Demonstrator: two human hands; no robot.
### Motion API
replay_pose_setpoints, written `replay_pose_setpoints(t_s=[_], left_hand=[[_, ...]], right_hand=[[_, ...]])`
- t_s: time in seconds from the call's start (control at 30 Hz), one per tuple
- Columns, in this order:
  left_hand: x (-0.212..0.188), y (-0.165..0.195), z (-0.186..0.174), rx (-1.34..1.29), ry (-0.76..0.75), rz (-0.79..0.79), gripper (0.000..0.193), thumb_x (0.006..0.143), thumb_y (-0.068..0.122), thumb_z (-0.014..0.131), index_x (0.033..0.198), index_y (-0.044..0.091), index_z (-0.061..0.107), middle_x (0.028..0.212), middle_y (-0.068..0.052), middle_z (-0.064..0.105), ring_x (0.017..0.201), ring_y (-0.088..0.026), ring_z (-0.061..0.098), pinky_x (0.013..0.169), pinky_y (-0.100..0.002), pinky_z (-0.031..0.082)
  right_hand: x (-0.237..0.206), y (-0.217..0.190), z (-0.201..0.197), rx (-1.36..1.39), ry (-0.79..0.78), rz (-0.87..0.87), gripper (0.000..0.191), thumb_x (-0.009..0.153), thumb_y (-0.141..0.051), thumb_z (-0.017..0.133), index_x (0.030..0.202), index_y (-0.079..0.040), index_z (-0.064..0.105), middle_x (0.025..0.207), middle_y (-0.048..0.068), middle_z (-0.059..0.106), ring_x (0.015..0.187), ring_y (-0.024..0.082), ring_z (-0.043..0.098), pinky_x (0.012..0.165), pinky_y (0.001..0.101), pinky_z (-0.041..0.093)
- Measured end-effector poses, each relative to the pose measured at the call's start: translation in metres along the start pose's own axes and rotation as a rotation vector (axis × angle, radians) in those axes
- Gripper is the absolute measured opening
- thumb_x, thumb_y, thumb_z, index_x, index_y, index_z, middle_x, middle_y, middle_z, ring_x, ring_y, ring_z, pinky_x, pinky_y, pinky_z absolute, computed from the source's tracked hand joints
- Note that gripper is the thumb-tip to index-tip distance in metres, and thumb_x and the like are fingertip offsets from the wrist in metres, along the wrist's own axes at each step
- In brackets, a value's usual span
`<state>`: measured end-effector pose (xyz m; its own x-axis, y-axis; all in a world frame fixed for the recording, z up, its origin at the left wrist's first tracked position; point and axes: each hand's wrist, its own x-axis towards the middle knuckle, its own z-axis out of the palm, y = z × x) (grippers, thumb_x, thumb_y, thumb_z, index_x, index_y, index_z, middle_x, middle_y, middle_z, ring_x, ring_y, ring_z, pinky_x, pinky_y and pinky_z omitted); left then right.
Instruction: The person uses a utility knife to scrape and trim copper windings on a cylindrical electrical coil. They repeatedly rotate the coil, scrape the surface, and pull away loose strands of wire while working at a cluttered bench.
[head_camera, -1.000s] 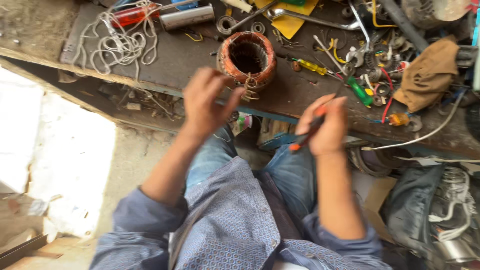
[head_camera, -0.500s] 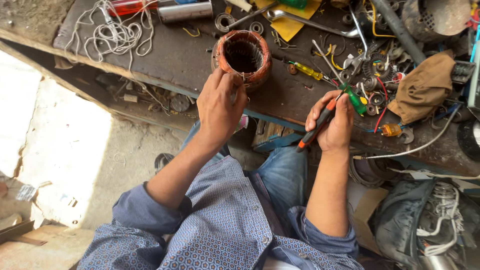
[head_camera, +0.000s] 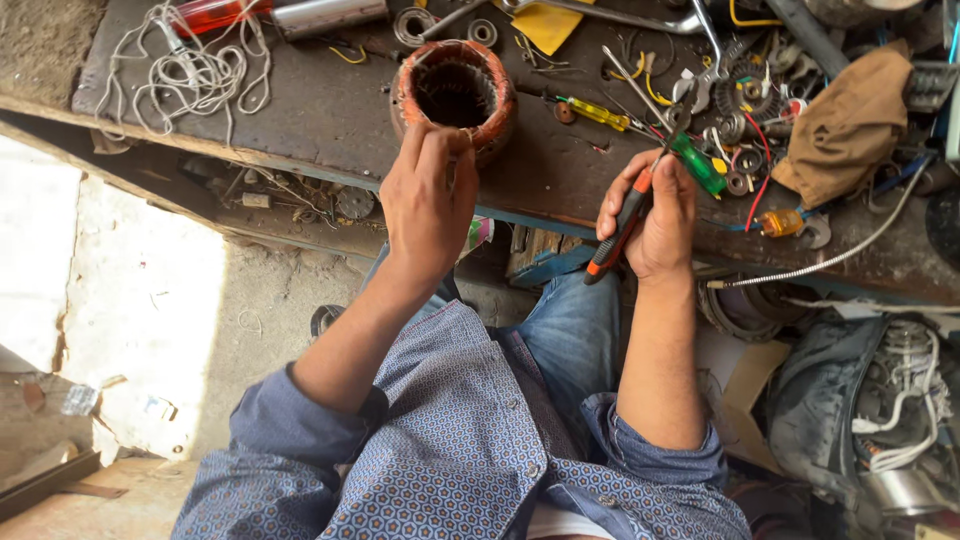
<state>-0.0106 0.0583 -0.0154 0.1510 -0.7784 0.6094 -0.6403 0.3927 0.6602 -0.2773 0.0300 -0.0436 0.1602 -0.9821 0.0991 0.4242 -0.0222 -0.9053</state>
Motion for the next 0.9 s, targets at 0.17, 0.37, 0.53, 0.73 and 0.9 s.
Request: replay_pose_setpoints(t_s=[0.17,0.37,0.53,0.73,0.9], left_hand=[[-0.021,0.002,-0.005,-0.439,-0.121,-0.329,0.014,0.101,0.002,0.066,0.114,0.004,0.06,0.103,-0.007,0.065,0.08,-0.015,0.067,0.069,-0.028,0.053],[-0.008,0.002,-0.026,-0.871,-0.298,-0.477,0.024,0.101,0.006,0.067,0.123,0.005,0.057,0.097,-0.003,0.067,0.083,-0.008,0.066,0.071,-0.023,0.056],[0.045,-0.026,-0.046,-0.878,-0.23,-0.402,0.009,0.105,0.0,0.064,0.113,-0.002,0.062,0.098,-0.005,0.068,0.086,-0.012,0.066,0.073,-0.027,0.054],[0.099,-0.03,-0.01,-0.264,-0.469,-0.066,0.013,0.102,0.004,0.059,0.111,0.003,0.068,0.077,-0.011,0.067,0.07,-0.021,0.068,0.067,-0.035,0.053],[0.099,-0.014,-0.012,-0.049,-0.165,0.234,0.045,0.094,0.009,0.071,0.133,-0.003,0.054,0.113,-0.019,0.063,0.103,-0.04,0.06,0.089,-0.047,0.049]], right_hand=[[-0.002,0.001,0.0,-0.003,0.011,-0.012,0.043,0.111,-0.049,0.058,0.108,-0.005,0.056,0.076,0.014,0.058,0.058,0.024,0.059,0.053,0.0367,0.05],[-0.005,0.004,0.002,0.011,0.026,-0.045,0.044,0.109,-0.049,0.059,0.107,-0.005,0.056,0.076,0.014,0.059,0.057,0.024,0.059,0.052,0.0367,0.05],[-0.007,0.004,0.002,-0.005,0.05,-0.039,0.044,0.109,-0.048,0.058,0.106,-0.005,0.056,0.075,0.014,0.059,0.057,0.024,0.059,0.052,0.0366,0.05],[-0.004,0.003,0.003,-0.014,0.061,-0.021,0.042,0.11,-0.047,0.058,0.106,-0.005,0.057,0.076,0.014,0.058,0.057,0.024,0.059,0.052,0.0367,0.05],[-0.003,0.003,0.005,-0.007,0.087,-0.031,0.043,0.109,-0.047,0.058,0.105,-0.004,0.056,0.075,0.014,0.058,0.056,0.024,0.059,0.051,0.0368,0.05]])
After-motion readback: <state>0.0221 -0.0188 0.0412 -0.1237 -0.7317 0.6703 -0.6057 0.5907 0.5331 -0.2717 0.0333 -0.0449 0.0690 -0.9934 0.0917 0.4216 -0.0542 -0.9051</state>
